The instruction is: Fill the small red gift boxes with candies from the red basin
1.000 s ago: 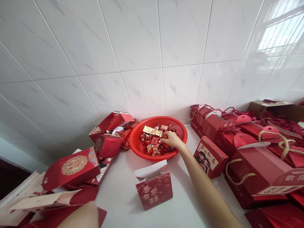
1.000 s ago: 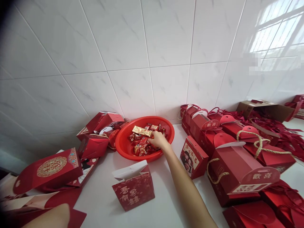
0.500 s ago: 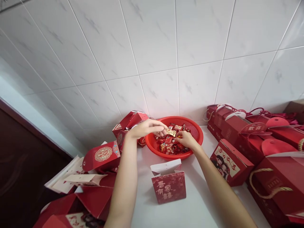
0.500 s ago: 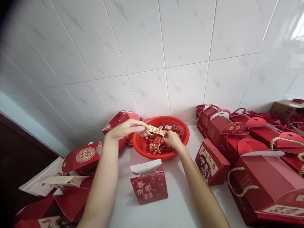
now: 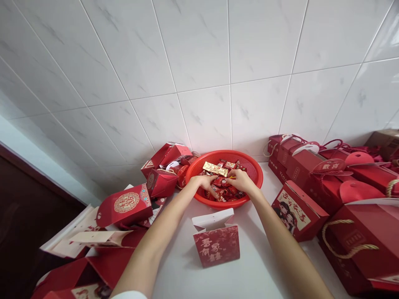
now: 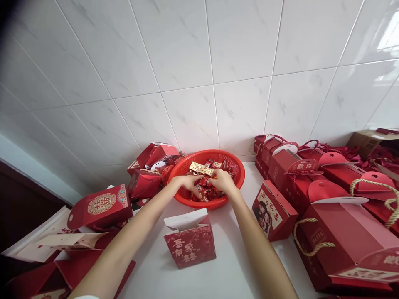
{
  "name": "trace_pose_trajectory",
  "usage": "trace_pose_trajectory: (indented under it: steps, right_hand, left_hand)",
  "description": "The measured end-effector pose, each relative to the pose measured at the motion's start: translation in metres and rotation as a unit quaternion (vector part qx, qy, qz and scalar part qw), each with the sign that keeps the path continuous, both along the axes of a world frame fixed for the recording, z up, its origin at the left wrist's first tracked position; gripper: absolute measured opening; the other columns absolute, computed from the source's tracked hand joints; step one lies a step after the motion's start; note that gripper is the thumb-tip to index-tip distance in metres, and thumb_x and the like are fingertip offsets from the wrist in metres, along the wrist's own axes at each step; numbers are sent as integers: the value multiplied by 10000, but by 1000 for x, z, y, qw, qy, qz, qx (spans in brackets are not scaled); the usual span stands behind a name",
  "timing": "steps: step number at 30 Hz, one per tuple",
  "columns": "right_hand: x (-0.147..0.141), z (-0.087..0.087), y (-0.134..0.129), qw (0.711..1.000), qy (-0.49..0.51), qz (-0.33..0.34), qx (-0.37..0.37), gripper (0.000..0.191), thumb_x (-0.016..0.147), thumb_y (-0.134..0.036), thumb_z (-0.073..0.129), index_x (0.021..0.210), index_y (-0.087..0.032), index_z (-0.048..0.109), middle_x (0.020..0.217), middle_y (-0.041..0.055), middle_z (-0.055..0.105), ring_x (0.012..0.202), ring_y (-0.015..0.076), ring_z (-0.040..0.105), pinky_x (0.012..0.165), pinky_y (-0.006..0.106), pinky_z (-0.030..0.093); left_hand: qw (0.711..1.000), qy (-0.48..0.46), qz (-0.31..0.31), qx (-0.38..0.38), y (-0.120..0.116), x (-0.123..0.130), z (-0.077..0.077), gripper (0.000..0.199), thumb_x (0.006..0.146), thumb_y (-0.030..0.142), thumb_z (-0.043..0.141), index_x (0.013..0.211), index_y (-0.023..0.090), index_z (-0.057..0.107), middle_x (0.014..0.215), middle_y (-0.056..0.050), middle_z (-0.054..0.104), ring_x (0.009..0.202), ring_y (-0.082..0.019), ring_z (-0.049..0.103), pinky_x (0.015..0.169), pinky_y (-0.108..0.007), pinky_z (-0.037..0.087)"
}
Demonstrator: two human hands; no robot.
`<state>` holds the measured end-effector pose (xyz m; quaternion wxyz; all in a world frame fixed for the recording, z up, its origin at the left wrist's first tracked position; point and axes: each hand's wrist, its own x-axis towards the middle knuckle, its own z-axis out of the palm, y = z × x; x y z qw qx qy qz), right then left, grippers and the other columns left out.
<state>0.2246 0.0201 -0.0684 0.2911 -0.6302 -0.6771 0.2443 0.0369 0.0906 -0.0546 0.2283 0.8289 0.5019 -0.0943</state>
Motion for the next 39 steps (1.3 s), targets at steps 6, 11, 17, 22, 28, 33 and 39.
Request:
trace_pose_trajectory:
  steps: [6, 11, 17, 22, 28, 33, 39]
  right_hand:
    - [1, 2, -1, 1000, -5, -1, 10, 75, 823, -226, 650, 861, -186, 701, 939, 54, 753, 896, 208, 683, 753, 249, 443]
    - [1, 5, -3, 999, 14, -38, 23, 107, 816, -224, 624, 859, -190, 715, 869, 45, 740, 864, 208, 679, 750, 252, 453]
    - [2, 7, -3, 994, 60, -79, 51, 163, 800, -188, 597, 922, -181, 706, 951, 53, 746, 919, 202, 682, 799, 264, 466]
    - [5, 6, -1, 987, 112, -105, 54, 185, 790, -164, 575, 933, -171, 694, 972, 79, 742, 918, 203, 688, 774, 263, 481]
    - [9, 1, 3, 977, 179, -96, 59, 152, 755, -189, 609, 883, -179, 691, 889, 63, 740, 863, 205, 692, 725, 269, 501]
    - [8, -2, 5, 958, 263, -96, 57, 64, 734, -237, 661, 770, -191, 688, 758, 48, 724, 752, 208, 681, 689, 297, 502]
    - [9, 2, 0, 904, 424, -29, 53, 112, 675, -287, 704, 718, -189, 669, 719, 32, 699, 685, 180, 644, 619, 281, 504]
  left_hand:
    - [1000, -8, -4, -1, -2, -1, -1, 599, 538, 383, 865, 1107, 249, 733, 1218, -67, 736, 1103, -314, 674, 883, -321, 525]
    - [984, -82, 64, 145, -7, 6, 3, 448, 682, 305, 806, 1122, 286, 728, 1190, -24, 738, 1086, -272, 678, 856, -294, 523]
    - [943, -134, 170, 254, -4, 8, 4, 470, 854, 374, 700, 1278, 180, 645, 1286, -119, 691, 1178, -268, 644, 983, -316, 484]
    - [932, -153, 226, 239, -2, 8, 4, 295, 909, 193, 581, 1174, 150, 702, 1215, -142, 719, 1177, -270, 648, 982, -320, 488]
    - [916, -315, 172, 178, 0, 13, 7, 479, 886, 87, 563, 1354, 192, 574, 1368, -82, 646, 1166, -178, 647, 998, -279, 498]
    - [856, -503, 116, 5, -3, 21, 6, 621, 763, 158, 744, 1351, 141, 547, 1111, -105, 717, 970, -204, 695, 917, -369, 548]
    - [833, -549, 68, -22, -7, 38, 12, 557, 683, 148, 777, 1222, 157, 638, 1238, -125, 679, 1105, -249, 653, 914, -370, 550]
